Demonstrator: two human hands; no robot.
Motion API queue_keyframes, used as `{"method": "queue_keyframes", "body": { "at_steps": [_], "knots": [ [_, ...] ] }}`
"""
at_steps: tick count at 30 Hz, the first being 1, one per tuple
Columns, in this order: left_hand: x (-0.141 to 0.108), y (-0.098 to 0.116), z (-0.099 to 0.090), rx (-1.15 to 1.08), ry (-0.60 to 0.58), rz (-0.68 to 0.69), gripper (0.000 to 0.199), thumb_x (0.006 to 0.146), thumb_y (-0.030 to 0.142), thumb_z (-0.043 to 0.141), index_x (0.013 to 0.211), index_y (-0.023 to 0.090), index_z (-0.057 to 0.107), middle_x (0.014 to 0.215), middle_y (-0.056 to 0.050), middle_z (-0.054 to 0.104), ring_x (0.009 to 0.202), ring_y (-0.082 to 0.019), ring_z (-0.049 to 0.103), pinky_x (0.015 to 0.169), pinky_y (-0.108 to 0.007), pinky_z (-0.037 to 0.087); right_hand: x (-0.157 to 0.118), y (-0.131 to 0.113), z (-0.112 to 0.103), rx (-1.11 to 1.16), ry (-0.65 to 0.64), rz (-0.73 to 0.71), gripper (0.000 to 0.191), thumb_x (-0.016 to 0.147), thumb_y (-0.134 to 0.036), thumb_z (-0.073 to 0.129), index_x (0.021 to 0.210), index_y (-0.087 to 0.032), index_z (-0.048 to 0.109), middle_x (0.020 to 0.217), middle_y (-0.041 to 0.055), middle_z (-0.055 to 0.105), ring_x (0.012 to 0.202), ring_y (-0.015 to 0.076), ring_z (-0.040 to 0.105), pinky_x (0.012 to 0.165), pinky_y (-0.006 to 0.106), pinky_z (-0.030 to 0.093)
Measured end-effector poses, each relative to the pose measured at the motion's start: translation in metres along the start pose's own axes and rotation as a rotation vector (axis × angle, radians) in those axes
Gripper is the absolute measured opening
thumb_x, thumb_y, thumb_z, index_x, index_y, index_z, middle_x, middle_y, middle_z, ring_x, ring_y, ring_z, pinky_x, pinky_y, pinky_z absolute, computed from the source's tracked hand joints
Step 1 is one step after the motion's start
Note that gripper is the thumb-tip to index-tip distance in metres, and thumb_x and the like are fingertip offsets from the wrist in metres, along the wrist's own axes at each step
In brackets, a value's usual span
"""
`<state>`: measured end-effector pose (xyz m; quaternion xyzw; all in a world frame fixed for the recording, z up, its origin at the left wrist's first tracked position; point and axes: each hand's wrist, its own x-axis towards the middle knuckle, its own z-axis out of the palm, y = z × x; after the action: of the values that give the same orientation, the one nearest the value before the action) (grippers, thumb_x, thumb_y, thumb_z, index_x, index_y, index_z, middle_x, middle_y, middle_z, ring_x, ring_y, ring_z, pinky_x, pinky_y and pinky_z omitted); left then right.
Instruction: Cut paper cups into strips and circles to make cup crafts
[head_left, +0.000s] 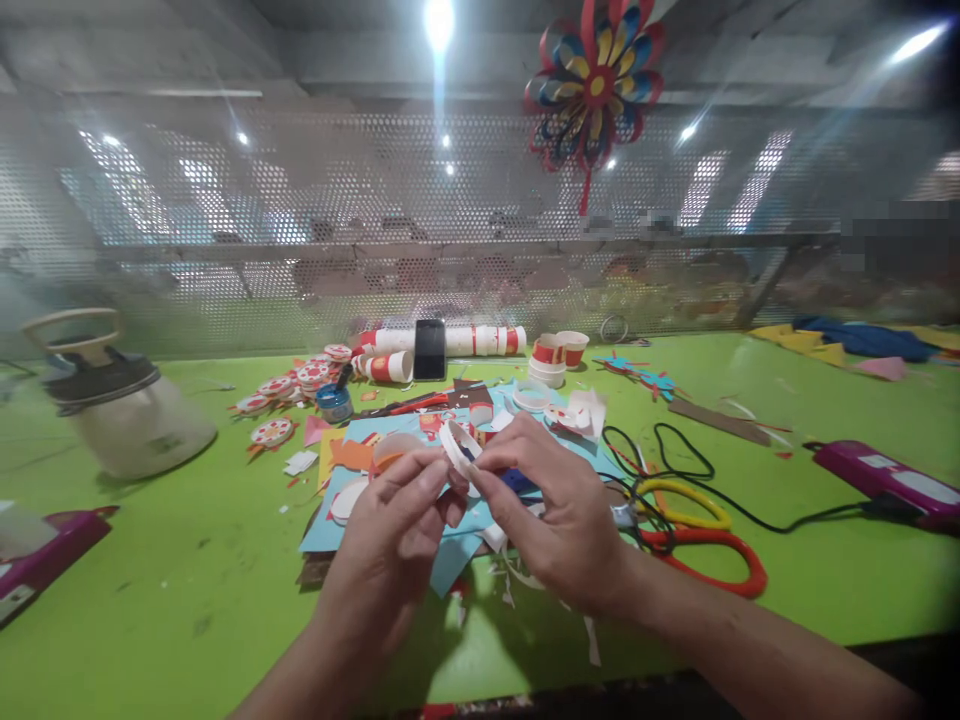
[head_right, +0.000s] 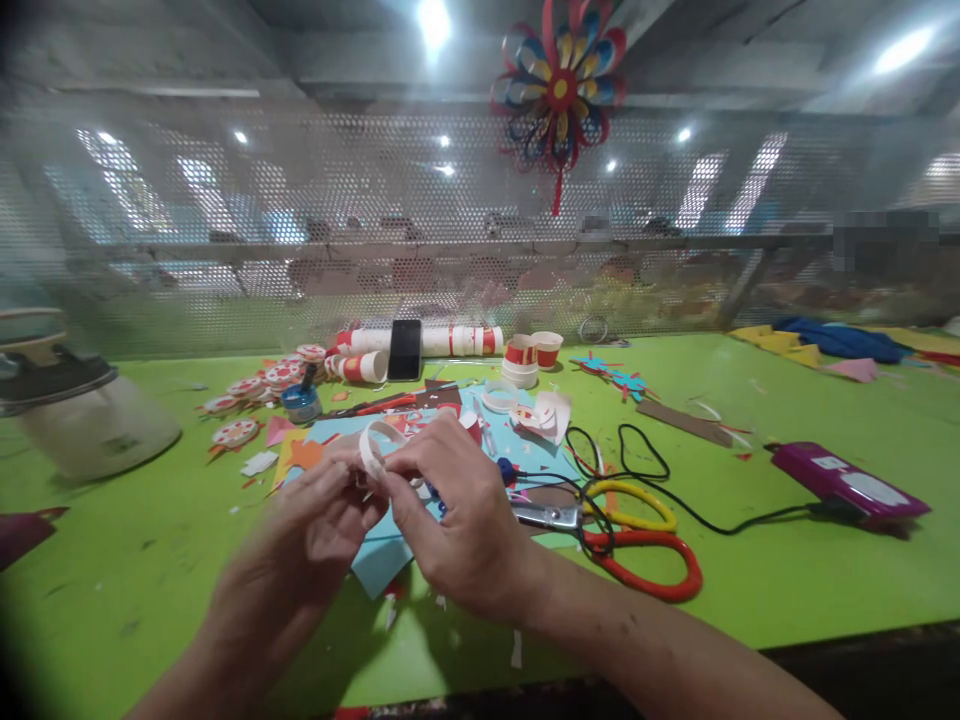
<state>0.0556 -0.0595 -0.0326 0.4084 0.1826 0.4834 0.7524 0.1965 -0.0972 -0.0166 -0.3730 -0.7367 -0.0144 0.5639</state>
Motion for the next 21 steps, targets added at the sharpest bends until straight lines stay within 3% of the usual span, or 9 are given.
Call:
{"method": "queue_keyframes", "body": {
  "at_steps": [5, 13, 21],
  "knots": [
    [0.004, -0.006, -0.004, 0.099, 0.083, 0.038, 0.009, 0.072, 0.021, 0.075, 0.067, 0.017, 0.069, 0.067, 0.001, 0.061, 0.066, -0.010, 0.052, 0.069, -0.022, 0.042, -0.003, 0.004, 0.002, 0.016, -0.039, -0.012, 0.012, 0.086, -0.008, 0.052, 0.079, -0.014, 0.060, 0.074, 0.0050, 0.057, 0.072, 0.0179, 0.051, 0.067, 0.036, 0.044],
    [0.000, -0.007, -0.007, 0.161, 0.055, 0.070, 0.012, 0.072, 0.025, 0.076, 0.067, 0.018, 0.068, 0.069, 0.002, 0.060, 0.067, -0.010, 0.049, 0.072, -0.024, 0.040, -0.003, -0.001, 0.000, 0.056, -0.041, 0.066, 0.005, 0.086, -0.012, 0.054, 0.082, -0.013, 0.057, 0.078, 0.0070, 0.058, 0.075, 0.0186, 0.050, 0.072, 0.038, 0.042],
    [0.001, -0.012, -0.009, 0.256, 0.053, 0.082, 0.011, 0.076, 0.024, 0.073, 0.070, 0.018, 0.066, 0.070, 0.002, 0.060, 0.071, -0.011, 0.051, 0.070, -0.022, 0.039, -0.009, 0.001, 0.002, 0.012, -0.085, 0.110, 0.013, 0.089, -0.012, 0.043, 0.078, -0.016, 0.049, 0.075, 0.0037, 0.050, 0.072, 0.0176, 0.045, 0.067, 0.034, 0.039]
  ]
}}
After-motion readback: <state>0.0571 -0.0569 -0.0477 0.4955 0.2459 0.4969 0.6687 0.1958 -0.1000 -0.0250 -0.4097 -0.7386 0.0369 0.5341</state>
